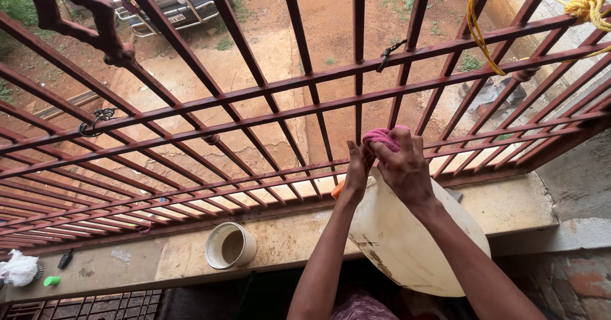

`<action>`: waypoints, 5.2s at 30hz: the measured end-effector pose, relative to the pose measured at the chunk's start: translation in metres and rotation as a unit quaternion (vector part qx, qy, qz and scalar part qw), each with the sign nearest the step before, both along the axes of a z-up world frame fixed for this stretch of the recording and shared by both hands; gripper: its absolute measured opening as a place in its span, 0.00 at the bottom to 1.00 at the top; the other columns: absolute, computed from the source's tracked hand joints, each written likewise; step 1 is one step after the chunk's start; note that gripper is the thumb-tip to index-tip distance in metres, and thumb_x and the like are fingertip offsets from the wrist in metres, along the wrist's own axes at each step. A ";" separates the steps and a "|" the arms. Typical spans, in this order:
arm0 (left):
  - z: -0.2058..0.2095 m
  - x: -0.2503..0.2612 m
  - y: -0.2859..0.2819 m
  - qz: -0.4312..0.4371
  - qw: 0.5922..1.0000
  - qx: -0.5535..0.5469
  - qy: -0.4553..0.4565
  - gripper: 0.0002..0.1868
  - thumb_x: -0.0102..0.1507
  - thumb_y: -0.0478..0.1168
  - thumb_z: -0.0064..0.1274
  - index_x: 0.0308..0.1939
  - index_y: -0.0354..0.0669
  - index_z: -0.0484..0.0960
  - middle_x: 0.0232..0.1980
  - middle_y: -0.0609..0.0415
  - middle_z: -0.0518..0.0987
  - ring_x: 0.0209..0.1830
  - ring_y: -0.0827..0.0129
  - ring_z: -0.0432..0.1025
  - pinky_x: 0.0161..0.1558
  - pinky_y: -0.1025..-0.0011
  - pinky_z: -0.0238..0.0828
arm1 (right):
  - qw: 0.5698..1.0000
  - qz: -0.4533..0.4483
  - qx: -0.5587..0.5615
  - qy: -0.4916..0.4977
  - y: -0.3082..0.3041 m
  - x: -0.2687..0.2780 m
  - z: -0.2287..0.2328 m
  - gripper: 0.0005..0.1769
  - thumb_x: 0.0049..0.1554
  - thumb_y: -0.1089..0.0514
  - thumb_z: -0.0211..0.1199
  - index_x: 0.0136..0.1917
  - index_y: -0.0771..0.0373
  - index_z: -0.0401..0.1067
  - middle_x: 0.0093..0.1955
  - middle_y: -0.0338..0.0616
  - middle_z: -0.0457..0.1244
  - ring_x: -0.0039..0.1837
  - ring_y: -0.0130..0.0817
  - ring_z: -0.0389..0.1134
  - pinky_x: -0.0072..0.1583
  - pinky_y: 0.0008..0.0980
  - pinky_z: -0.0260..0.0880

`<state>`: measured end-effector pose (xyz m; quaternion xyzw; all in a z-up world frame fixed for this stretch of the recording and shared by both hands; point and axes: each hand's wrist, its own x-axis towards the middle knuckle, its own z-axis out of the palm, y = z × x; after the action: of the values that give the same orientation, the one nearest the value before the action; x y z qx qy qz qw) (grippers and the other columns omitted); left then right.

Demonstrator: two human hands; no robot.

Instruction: The person wipes a metal railing with a pink cloth, moving along the vertical bars and horizontal rails. The person occasionally dips the cloth into a small container of liquid to re-wet it while cleaning.

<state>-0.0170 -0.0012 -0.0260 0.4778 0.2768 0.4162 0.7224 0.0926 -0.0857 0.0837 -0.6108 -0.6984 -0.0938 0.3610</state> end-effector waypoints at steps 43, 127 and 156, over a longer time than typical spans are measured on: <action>0.039 0.085 -0.007 -0.022 0.997 0.072 -0.018 0.56 0.65 0.78 0.11 0.81 0.37 0.47 0.82 0.37 0.55 0.84 0.54 0.48 0.81 0.61 0.36 | 0.984 -0.075 0.152 -0.056 0.000 0.063 0.051 0.27 0.55 0.67 0.71 0.67 0.50 0.75 0.71 0.50 0.53 0.70 0.50 0.57 0.68 0.45 0.68; 0.091 0.194 -0.047 0.013 0.964 0.250 0.088 0.41 0.74 0.65 0.19 0.77 0.38 0.62 0.77 0.39 0.65 0.79 0.50 0.58 0.76 0.60 0.53 | 0.971 -0.120 0.189 -0.081 -0.034 0.184 0.068 0.18 0.57 0.65 0.71 0.60 0.55 0.74 0.70 0.49 0.57 0.73 0.50 0.58 0.73 0.51 0.63; 0.048 0.214 -0.001 -0.157 0.972 0.146 0.098 0.55 0.63 0.78 0.08 0.80 0.42 0.53 0.82 0.39 0.52 0.84 0.50 0.43 0.78 0.49 0.39 | 0.967 -0.107 0.213 0.094 -0.004 0.196 0.050 0.19 0.53 0.68 0.73 0.54 0.56 0.70 0.64 0.51 0.54 0.69 0.51 0.58 0.69 0.50 0.62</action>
<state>0.1972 -0.0025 0.0224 0.6541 0.2045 0.2846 0.6703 0.2889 -0.0892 0.1342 -0.5973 -0.5556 -0.2210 0.5345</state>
